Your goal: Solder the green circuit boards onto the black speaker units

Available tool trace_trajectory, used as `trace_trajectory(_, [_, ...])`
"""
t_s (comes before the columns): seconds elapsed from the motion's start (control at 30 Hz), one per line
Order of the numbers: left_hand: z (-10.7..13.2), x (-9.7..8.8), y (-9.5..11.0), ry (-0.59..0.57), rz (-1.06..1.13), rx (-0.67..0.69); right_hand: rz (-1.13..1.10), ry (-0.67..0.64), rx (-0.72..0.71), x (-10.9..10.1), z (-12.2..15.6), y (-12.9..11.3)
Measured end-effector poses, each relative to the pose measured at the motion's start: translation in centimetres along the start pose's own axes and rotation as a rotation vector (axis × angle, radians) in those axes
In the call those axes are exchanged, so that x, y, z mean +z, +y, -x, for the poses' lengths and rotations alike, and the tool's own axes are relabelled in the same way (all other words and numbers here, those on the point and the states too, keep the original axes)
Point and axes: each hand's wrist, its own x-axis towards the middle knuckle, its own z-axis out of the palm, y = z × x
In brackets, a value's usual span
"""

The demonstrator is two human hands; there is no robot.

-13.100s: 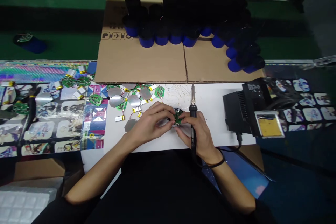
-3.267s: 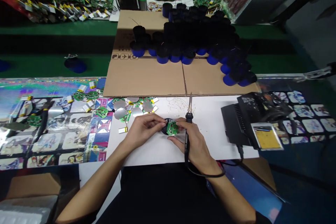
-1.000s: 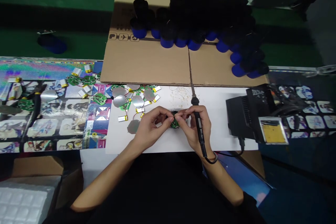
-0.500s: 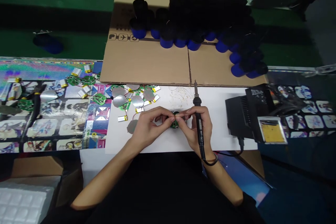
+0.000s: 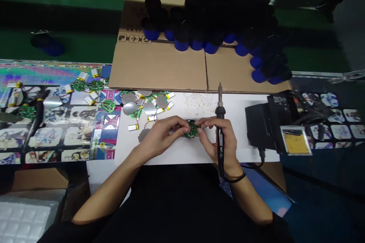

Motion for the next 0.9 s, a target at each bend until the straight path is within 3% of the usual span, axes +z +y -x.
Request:
trace_trajectory(0.13, [-0.3, -0.5, 0.3, -0.064, -0.056, 0.053, 0.004, -0.109, -0.058, -0.4, -0.3, 0.2])
trace_trajectory(0.23, [-0.1, -0.4, 0.3, -0.059, -0.073, 0.09, 0.022, -0.075, -0.006, -0.2, -0.1, 0.3])
trace_trajectory(0.53, [-0.1, 0.8, -0.8, 0.208, -0.281, 0.507, -0.037, 0.004, 0.09, 0.8, 0.4, 0.5])
trace_trajectory(0.7, [0.2, 0.7, -0.4, 0.161, -0.207, 0.415, 0.0, -0.05, 0.08, 0.4, 0.5, 0.4])
trace_trajectory(0.8, [0.4, 0.5, -0.4, 0.117, -0.222, 0.346, 0.038, -0.08, 0.075, -0.9, 0.5, -0.2])
trace_trajectory(0.9, [0.4, 0.2, -0.6, 0.071, -0.275, 0.36, -0.077, -0.02, 0.17, -2.7, 0.1, -1.0])
